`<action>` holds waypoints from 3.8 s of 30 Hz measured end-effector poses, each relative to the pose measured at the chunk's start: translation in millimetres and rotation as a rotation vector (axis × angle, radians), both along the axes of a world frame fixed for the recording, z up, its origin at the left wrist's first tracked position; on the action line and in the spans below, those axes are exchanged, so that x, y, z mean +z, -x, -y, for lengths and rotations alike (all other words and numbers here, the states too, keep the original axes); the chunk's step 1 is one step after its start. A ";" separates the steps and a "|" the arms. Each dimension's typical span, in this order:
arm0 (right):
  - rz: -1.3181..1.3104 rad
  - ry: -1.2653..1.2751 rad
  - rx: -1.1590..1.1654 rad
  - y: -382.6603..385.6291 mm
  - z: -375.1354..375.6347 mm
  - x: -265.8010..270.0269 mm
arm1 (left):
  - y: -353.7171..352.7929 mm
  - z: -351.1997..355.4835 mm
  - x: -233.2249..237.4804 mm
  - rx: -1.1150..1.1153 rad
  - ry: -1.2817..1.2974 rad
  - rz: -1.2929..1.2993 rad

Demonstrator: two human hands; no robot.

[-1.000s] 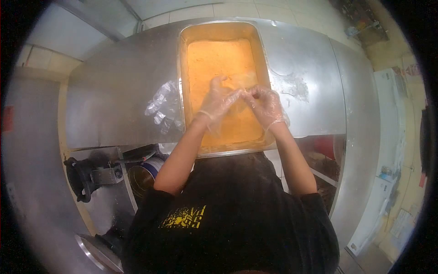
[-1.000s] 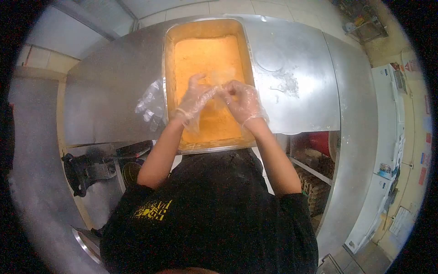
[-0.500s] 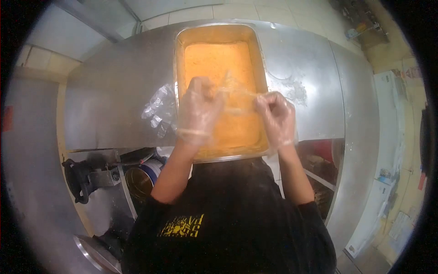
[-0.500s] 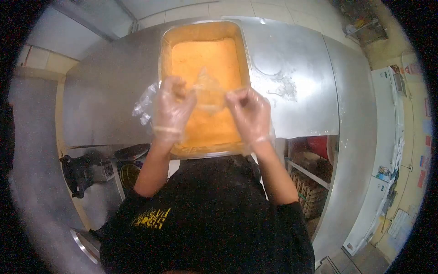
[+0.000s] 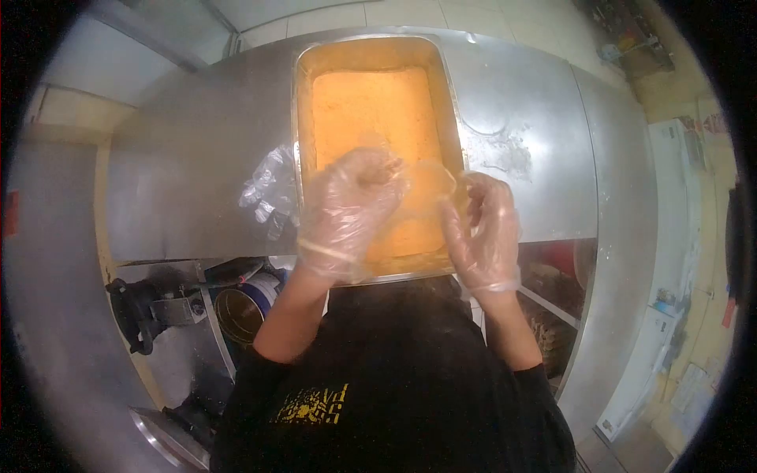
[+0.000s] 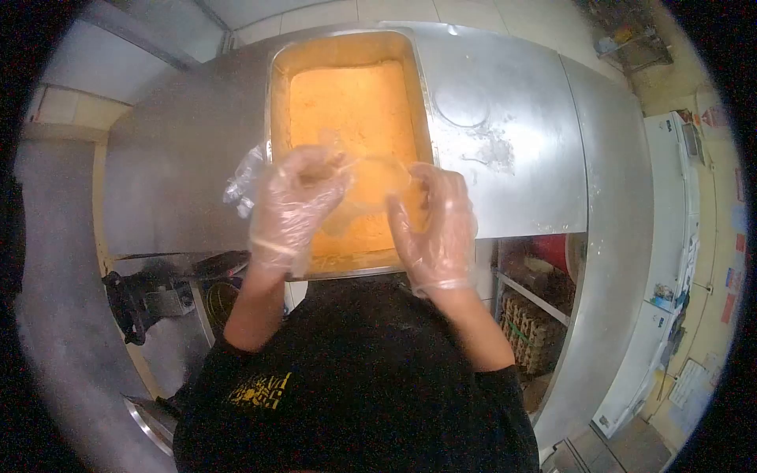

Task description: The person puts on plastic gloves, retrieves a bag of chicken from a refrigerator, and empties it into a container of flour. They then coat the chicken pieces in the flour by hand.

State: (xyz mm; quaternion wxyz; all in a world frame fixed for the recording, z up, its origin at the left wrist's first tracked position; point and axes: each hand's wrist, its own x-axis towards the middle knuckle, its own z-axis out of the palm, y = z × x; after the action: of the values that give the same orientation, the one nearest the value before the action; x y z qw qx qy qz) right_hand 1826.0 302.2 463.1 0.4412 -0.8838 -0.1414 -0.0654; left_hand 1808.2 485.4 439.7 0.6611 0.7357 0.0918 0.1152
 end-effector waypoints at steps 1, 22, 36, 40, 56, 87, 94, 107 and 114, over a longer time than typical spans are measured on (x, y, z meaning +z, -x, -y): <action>0.213 -0.007 0.068 -1.2 1.8 -9.3 | -2.7 3.3 -9.3 0.008 0.057 0.008; -1.012 -1.450 0.258 -48.6 -59.6 -105.5 | -0.1 12.1 -59.1 -0.153 -0.502 0.137; -0.938 -1.630 0.164 -70.2 -86.1 -116.8 | 17.5 4.6 -61.7 -0.422 -0.432 0.054; -0.926 -1.430 0.001 -69.9 -97.1 -146.2 | 23.8 5.9 -78.9 -0.396 -0.382 0.047; -0.263 0.507 0.213 -68.8 -50.4 -145.7 | 85.8 -138.3 -109.0 0.347 -0.372 -0.507; -0.692 -0.154 -0.366 -41.8 44.1 -180.8 | 25.0 -180.2 -179.6 -0.129 0.316 -0.674; -0.688 0.084 -0.441 -5.1 13.7 -129.1 | 1.1 -170.7 -199.4 -0.091 0.024 -0.594; -0.440 0.013 -1.004 244.0 140.8 -68.0 | 24.5 12.8 -119.6 -0.749 0.015 0.092; -0.031 -0.541 -1.812 491.3 125.3 -123.0 | 99.8 232.0 -117.8 -1.481 -0.026 0.054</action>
State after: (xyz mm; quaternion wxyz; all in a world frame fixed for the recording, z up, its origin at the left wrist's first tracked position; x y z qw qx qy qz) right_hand 1334.8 176.8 340.1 0.4144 -0.5256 0.6249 -0.4019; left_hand 1708.5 253.4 321.9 0.5591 0.6096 -0.4462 -0.3416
